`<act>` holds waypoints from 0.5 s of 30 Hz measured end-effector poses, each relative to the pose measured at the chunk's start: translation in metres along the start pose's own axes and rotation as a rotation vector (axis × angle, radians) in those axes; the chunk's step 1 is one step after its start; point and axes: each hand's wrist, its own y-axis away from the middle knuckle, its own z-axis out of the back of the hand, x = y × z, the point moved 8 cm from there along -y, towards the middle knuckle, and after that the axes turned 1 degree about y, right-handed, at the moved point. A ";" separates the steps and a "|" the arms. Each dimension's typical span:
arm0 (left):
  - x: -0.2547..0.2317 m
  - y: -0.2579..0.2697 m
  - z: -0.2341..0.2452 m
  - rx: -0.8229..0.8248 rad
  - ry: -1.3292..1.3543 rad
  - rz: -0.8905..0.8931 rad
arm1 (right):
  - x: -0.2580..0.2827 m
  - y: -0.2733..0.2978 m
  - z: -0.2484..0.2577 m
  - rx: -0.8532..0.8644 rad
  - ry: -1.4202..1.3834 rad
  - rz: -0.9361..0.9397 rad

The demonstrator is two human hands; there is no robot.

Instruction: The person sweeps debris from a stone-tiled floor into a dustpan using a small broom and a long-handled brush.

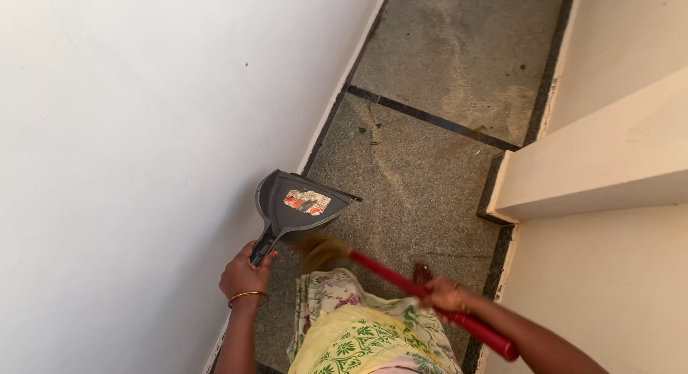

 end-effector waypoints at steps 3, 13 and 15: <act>0.000 0.011 -0.006 -0.056 -0.026 0.023 | -0.010 -0.037 0.105 -0.166 -0.239 -0.035; -0.049 0.039 -0.063 -0.122 0.115 0.239 | -0.015 0.043 0.184 0.012 -0.365 -0.055; -0.063 0.044 -0.073 -0.170 0.163 0.261 | -0.016 0.041 0.159 0.196 -0.225 -0.045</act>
